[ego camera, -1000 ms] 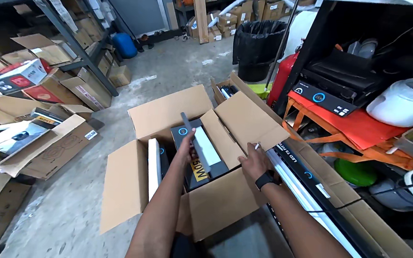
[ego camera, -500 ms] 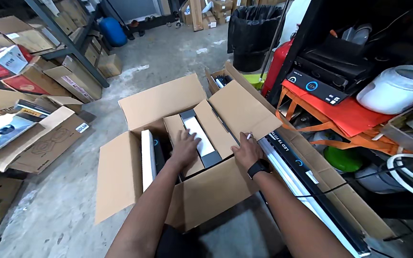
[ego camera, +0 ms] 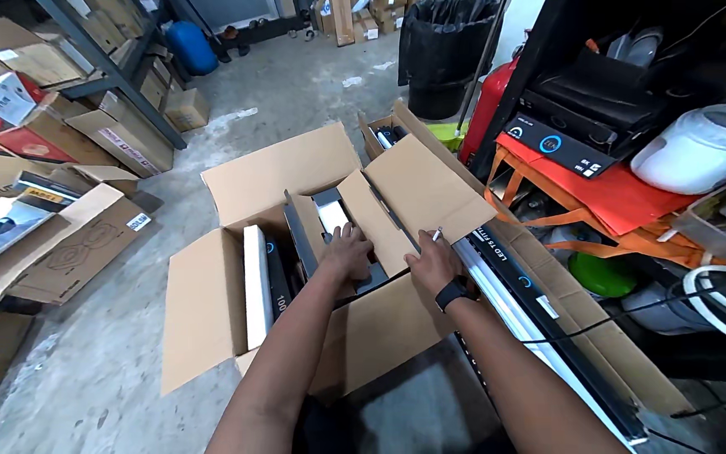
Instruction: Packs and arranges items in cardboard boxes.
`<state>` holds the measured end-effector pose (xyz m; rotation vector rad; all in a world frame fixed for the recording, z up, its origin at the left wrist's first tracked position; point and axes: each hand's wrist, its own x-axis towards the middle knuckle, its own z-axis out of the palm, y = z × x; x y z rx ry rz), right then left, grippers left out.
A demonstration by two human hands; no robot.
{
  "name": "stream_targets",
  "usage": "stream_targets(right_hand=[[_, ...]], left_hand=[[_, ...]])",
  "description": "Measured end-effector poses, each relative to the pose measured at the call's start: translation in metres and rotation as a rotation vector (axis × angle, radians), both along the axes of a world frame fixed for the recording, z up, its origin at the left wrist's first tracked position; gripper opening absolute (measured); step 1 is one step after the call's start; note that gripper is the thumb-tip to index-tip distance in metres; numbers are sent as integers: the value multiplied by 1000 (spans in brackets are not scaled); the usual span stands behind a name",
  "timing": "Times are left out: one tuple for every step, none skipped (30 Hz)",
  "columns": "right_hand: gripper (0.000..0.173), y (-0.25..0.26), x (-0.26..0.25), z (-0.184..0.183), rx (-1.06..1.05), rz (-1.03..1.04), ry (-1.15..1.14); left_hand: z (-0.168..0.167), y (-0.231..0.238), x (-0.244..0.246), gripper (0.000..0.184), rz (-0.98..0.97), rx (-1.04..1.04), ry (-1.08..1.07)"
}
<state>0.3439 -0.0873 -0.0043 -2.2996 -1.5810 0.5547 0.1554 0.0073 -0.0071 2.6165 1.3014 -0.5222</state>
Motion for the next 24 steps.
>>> stream_targets(right_hand=[[63, 0, -1, -1, 5, 0, -2], [62, -1, -1, -2, 7, 4, -1], [61, -1, 0, -3, 11, 7, -1], [61, 0, 1, -5, 18, 7, 3], [61, 0, 1, -5, 20, 5, 17], [63, 1, 2, -5, 19, 3, 27], [65, 2, 3, -5, 12, 0, 33], [67, 3, 3, -6, 7, -4, 34], [68, 4, 3, -6, 6, -8, 33], [68, 4, 3, -6, 10, -12, 34], [68, 4, 3, -6, 15, -15, 33], [68, 3, 4, -6, 19, -13, 32], [67, 4, 4, -6, 19, -11, 31], [68, 4, 4, -5, 16, -9, 31], [68, 3, 4, -5, 16, -6, 32], [69, 2, 4, -5, 18, -7, 32], [70, 2, 3, -4, 14, -9, 34], [71, 2, 3, -4, 7, -7, 40], [71, 2, 3, -4, 4, -4, 43], [70, 2, 3, -4, 7, -1, 46], [70, 3, 3, -3, 13, 0, 48], [68, 2, 3, -4, 18, -2, 54], [67, 2, 3, -4, 21, -5, 62], [65, 2, 4, -4, 23, -9, 68]], left_hand=[[-3, 2, 0, 55, -36, 8, -24], [-5, 3, -1, 52, -62, -1, -40], [-6, 3, -2, 51, -81, -12, -44], [-8, 2, -4, 51, -97, -11, -44], [-10, 1, -7, 53, -104, -9, -34], [-13, 0, -8, 55, -103, -11, -12], [-14, -1, -8, 56, -98, -15, 18], [-13, -2, -5, 55, -94, -17, 51], [-10, -1, -2, 52, -90, -16, 75], [-9, -1, 0, 49, -89, -7, 89], [-8, 1, 1, 48, -90, 2, 93], [-7, 2, 1, 48, -96, 8, 90], [-6, 3, 0, 49, -105, 12, 75], [-4, 5, -1, 50, -120, 13, 58], [-2, 6, -2, 50, -140, 14, 50], [1, 6, -3, 50, -153, 13, 61], [4, 6, -3, 50, -160, 13, 82], [8, 5, -3, 51, -155, 16, 105], [12, 3, -4, 53, -139, 19, 130], [18, 2, -4, 54, -111, 28, 150], [25, 1, -5, 52, -81, 47, 165], [31, 1, -8, 48, -66, 86, 163], [38, -1, -14, 42, -59, 141, 123], [44, -2, -24, 36, -72, 215, 44]])
